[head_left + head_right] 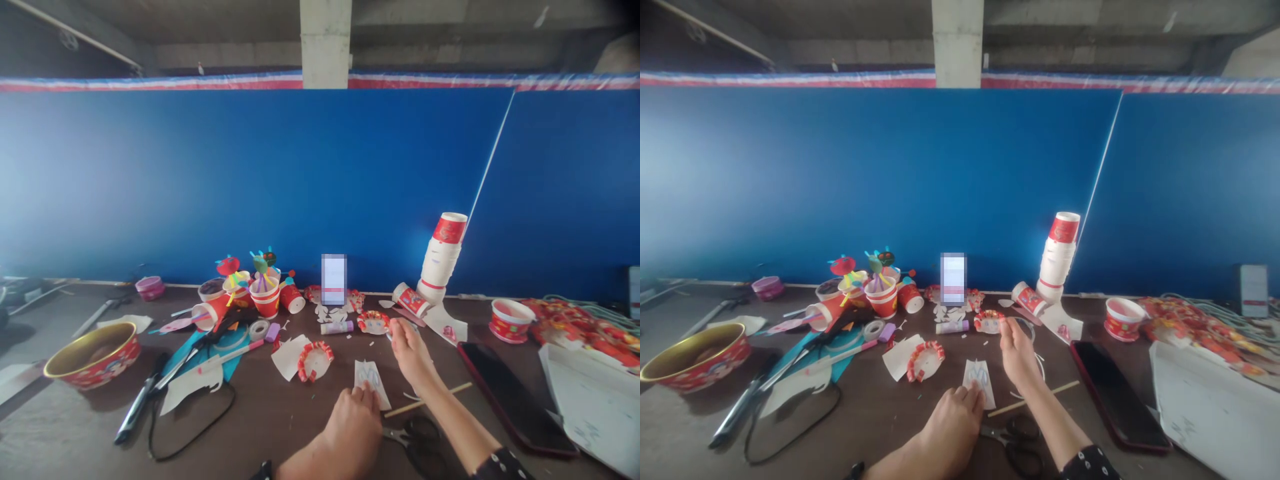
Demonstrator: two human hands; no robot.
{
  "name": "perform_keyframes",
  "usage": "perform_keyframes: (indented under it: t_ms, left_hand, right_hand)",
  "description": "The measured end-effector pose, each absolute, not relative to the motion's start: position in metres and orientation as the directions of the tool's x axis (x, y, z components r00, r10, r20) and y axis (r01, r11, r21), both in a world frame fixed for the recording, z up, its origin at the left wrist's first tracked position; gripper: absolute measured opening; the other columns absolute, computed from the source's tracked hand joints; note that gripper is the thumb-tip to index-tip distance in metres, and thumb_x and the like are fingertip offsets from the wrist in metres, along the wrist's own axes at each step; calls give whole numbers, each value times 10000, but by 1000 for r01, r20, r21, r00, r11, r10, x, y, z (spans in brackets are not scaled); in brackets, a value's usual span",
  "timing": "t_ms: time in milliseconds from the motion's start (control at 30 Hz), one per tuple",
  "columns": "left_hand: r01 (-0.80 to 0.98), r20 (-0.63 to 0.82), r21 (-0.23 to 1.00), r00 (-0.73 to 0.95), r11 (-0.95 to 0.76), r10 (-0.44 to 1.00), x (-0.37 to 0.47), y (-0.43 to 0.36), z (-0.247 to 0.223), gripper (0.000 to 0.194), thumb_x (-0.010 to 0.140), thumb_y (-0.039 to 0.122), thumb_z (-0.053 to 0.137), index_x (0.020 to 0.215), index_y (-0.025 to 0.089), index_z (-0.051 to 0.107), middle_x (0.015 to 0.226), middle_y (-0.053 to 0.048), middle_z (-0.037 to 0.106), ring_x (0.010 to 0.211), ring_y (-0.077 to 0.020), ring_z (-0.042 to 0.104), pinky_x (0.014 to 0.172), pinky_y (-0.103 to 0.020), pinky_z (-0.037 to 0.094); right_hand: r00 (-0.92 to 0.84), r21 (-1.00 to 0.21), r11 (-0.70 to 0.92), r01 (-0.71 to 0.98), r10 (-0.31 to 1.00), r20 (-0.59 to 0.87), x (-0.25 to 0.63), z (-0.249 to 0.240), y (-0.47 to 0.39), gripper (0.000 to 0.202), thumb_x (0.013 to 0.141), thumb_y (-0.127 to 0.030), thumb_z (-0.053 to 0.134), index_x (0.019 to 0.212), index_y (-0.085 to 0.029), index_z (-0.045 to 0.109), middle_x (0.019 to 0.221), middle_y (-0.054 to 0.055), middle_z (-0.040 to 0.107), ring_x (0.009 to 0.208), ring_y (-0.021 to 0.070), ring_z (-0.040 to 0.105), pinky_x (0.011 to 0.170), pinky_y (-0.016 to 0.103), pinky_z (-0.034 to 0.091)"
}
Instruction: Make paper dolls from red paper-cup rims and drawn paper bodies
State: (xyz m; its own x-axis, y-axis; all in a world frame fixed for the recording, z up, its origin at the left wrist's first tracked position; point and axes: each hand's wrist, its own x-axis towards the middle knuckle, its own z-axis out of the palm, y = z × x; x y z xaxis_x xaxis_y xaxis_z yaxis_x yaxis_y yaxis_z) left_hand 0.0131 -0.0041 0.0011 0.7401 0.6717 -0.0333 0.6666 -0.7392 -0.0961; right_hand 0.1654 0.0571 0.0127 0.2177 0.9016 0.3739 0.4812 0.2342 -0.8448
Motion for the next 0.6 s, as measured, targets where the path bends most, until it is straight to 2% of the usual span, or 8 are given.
perform_keyframes:
  t_ms: [167, 333, 467, 600]
  left_hand:
    - [660, -2, -93, 748, -745, 663, 13, -2, -4, 437, 822, 234, 370, 1183, -9, 412, 1186, -249, 449, 999, -255, 480, 740, -348, 433]
    - [669, 2, -123, 739, -733, 674, 13, -2, -5, 443, 806, 223, 393, 1179, -15, 416, 1175, -244, 461, 960, -249, 499, 712, -334, 439]
    - [658, 10, -133, 748, -741, 663, 14, -3, -5, 421, 805, 227, 396, 1153, -6, 445, 1171, -239, 467, 934, -241, 508, 698, -326, 436]
    - [655, 36, -140, 753, -743, 657, 12, -4, -5, 441, 812, 229, 372, 1176, -14, 416, 1172, -236, 465, 897, -234, 515, 671, -321, 435]
  right_hand:
    - [127, -651, 202, 732, 898, 421, 168, 20, 53, 308, 855, -438, 272, 812, -221, 487, 679, 26, 611, 591, 175, 571, 537, 255, 383]
    - [-4, -458, 134, 879, 962, 274, 173, 14, 53, 179, 845, -304, 353, 962, -209, 450, 956, 96, 636, 800, 217, 613, 629, 274, 386]
    - [30, -332, 22, 943, 988, 149, 181, 7, 53, 284, 817, -211, 383, 1078, -103, 357, 805, 153, 635, 723, 240, 615, 587, 283, 360]
    - [41, -321, -6, 947, 994, 105, 187, 10, 53, 257, 766, -124, 393, 1017, -72, 393, 744, 147, 618, 684, 232, 602, 562, 274, 343]
